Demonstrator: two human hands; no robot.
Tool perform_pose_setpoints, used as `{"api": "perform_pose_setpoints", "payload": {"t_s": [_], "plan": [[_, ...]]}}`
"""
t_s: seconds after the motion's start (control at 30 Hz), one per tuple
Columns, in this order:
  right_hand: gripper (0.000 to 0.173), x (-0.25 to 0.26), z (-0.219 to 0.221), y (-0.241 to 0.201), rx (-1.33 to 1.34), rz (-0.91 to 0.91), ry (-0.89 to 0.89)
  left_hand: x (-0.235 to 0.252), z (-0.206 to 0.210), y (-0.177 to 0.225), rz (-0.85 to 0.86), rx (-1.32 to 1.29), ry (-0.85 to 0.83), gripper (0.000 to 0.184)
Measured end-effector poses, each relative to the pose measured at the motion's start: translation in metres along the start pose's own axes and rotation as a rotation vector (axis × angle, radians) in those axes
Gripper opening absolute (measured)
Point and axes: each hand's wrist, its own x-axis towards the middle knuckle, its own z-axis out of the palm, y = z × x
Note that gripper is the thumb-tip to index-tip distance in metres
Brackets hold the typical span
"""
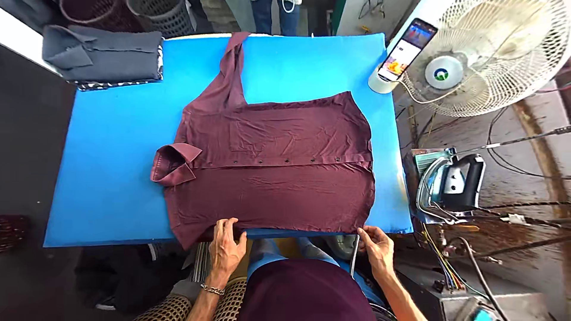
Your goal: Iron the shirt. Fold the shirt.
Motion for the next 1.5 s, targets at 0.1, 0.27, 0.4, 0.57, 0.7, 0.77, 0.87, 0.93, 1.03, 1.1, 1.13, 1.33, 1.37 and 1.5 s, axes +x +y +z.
{"api": "perform_pose_setpoints", "payload": {"t_s": [0.1, 0.27, 0.4, 0.57, 0.7, 0.77, 0.87, 0.93, 1.03, 1.1, 1.13, 1.33, 1.37, 1.5], "plan": [[0.013, 0.003, -0.003, 0.002, 0.153, 0.027, -0.043, 0.000, 0.009, 0.001, -0.001, 0.042, 0.071, 0.039], [0.022, 0.001, -0.004, 0.013, 0.178, -0.035, -0.039, 0.003, 0.015, 0.004, -0.028, 0.081, 0.108, 0.035], [0.018, -0.002, 0.001, 0.016, 0.063, -0.142, 0.043, 0.003, 0.012, 0.005, -0.047, 0.066, 0.108, 0.033], [0.018, 0.000, 0.002, 0.021, -0.032, -0.190, 0.059, 0.003, 0.015, 0.005, -0.038, 0.055, 0.122, 0.033], [0.015, 0.000, 0.002, 0.015, 0.028, -0.128, -0.062, 0.005, 0.015, 0.005, -0.039, 0.063, 0.109, 0.032], [0.019, 0.003, 0.001, 0.015, 0.077, -0.032, -0.185, 0.006, 0.014, 0.007, -0.056, 0.073, 0.097, 0.032], [0.030, 0.011, 0.000, 0.018, 0.038, -0.009, -0.237, 0.007, 0.016, 0.009, -0.072, 0.076, 0.090, 0.029], [0.036, 0.018, -0.003, 0.014, -0.094, -0.026, -0.235, 0.006, 0.016, 0.012, -0.080, 0.059, 0.075, 0.025], [0.035, 0.021, -0.010, 0.008, -0.327, -0.085, -0.237, 0.004, 0.009, 0.010, -0.062, 0.070, 0.024, 0.020], [0.035, 0.023, -0.015, 0.009, -0.433, -0.151, -0.235, -0.002, 0.008, 0.001, -0.040, 0.084, -0.020, 0.016], [0.036, 0.025, -0.016, 0.010, -0.471, -0.179, -0.237, -0.006, 0.007, -0.005, -0.039, 0.103, -0.049, 0.013], [0.038, 0.031, -0.020, 0.017, -0.624, -0.306, -0.229, -0.029, 0.008, -0.045, 0.030, 0.238, -0.080, 0.007], [0.039, 0.032, -0.020, 0.020, -0.646, -0.331, -0.217, -0.031, 0.011, -0.048, 0.034, 0.257, -0.066, 0.009], [0.039, 0.028, -0.023, 0.026, -0.710, -0.336, -0.154, -0.029, 0.012, -0.046, 0.005, 0.266, -0.150, 0.009]]}}
